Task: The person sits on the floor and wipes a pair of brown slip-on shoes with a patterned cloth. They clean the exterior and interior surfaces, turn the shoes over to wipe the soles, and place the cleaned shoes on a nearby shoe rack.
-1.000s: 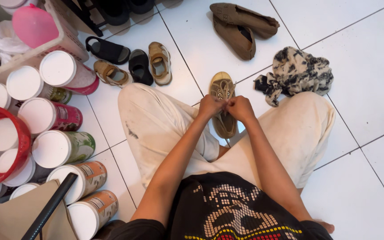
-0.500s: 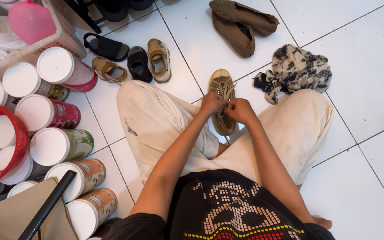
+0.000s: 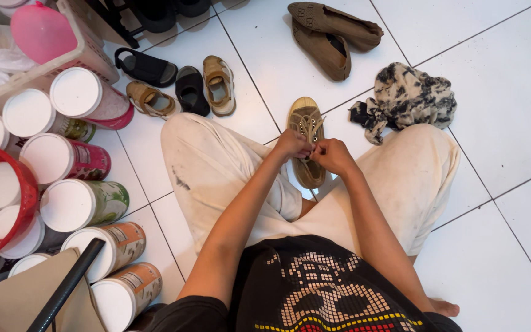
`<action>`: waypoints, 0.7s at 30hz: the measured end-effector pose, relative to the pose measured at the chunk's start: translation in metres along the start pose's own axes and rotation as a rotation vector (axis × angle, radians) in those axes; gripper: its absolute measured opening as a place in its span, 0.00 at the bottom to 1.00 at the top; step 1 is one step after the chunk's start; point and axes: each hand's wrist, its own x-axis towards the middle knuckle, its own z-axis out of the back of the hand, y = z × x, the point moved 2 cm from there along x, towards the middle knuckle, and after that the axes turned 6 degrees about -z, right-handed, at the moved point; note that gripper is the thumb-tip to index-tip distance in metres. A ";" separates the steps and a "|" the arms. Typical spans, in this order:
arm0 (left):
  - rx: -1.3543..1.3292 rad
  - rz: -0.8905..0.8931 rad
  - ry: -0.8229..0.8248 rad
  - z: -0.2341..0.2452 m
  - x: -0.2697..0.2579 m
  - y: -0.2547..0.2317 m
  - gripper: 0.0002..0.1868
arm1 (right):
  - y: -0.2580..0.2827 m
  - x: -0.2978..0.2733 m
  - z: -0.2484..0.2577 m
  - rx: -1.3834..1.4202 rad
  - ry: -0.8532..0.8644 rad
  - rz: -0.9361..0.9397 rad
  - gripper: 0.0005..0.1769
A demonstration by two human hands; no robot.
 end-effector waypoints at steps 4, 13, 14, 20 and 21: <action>0.028 -0.037 -0.074 -0.001 0.001 0.007 0.15 | -0.002 -0.001 -0.001 -0.004 0.094 0.019 0.11; 0.225 -0.129 -0.178 0.014 0.005 -0.023 0.21 | 0.038 -0.023 0.004 -0.177 -0.246 0.186 0.09; 0.192 -0.120 -0.158 0.015 0.007 -0.026 0.21 | 0.045 -0.028 0.002 -0.207 -0.313 0.168 0.10; 0.091 -0.121 -0.129 0.015 0.035 -0.043 0.19 | 0.067 -0.036 -0.017 -0.441 -0.158 -0.054 0.15; 0.085 -0.111 -0.121 0.014 0.039 -0.044 0.19 | 0.067 -0.037 -0.020 -0.522 -0.130 -0.079 0.18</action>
